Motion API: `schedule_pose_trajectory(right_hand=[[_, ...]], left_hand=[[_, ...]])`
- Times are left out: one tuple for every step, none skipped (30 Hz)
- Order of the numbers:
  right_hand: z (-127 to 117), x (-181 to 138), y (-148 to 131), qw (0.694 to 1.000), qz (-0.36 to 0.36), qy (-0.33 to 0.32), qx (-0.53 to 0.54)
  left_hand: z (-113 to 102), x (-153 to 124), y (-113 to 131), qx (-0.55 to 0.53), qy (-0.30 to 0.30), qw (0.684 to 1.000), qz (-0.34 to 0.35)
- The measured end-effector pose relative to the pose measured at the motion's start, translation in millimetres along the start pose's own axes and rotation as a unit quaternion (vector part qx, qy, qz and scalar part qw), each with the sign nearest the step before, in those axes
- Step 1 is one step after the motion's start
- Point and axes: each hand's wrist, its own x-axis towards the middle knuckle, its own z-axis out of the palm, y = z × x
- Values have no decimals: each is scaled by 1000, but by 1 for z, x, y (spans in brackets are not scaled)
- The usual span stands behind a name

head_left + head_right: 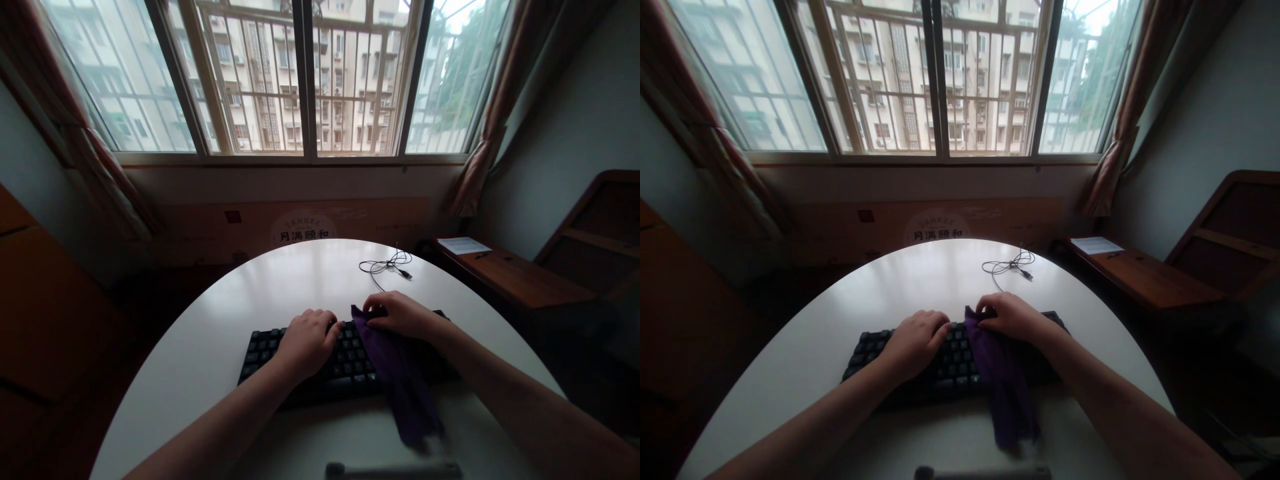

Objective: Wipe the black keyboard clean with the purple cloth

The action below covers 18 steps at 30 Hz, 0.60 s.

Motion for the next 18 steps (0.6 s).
schedule_pose_trajectory(right_hand=[[-1, 0, 0, 1000, 1, 0, -9], [-2, 0, 0, 1000, 0, -3, -16], [-4, 0, 0, 1000, -4, -8, -20], [-6, -1, 1, 1000, -10, -17, -19], [-8, -1, 2, 999, -17, -27, -15], [-10, -2, 4, 999, -21, -39, -5], [-12, -2, 7, 998, -24, -51, 8], [-14, -3, 9, 998, -24, -62, 23], [-15, -4, 12, 996, -22, -72, 38], [-17, -5, 14, 996, -21, -78, 48], [-18, -6, 17, 995, -20, -82, 54], [-19, -7, 19, 995, -21, -83, 55], [-19, -7, 20, 995, -23, -83, 55], [-20, -8, 21, 995, -25, -82, 54], [-20, -8, 22, 995, -26, -82, 54], [-20, -8, 22, 995, -28, -81, 56], [-20, -8, 22, 995, -28, -82, 59], [-20, -7, 22, 994, -28, -81, 64]], left_hand=[[0, 0, 0, -1, -1, 1000, -1], [0, 0, 0, -2, -3, 1000, -2], [0, -1, 0, -2, -4, 1000, -5], [-1, -1, 0, -3, -7, 1000, -9], [-1, -1, 0, -4, -9, 1000, -14], [-2, -1, 0, -5, -11, 1000, -17], [-3, -2, 0, -6, -12, 1000, -19], [-3, -2, 0, -7, -12, 1000, -20], [-3, -2, 0, -8, -11, 1000, -19], [-3, -2, 0, -10, -11, 1000, -18], [-3, -1, -1, -10, -10, 1000, -18], [-3, -1, -1, -10, -10, 1000, -17], [-2, -1, -1, -11, -10, 1000, -17], [-2, -1, -2, -11, -10, 1000, -17], [-2, -1, -2, -10, -10, 1000, -16], [-2, -1, -2, -10, -9, 1000, -15], [-2, -1, -2, -9, -7, 1000, -13], [-2, -2, -2, -8, -6, 1000, -12]])
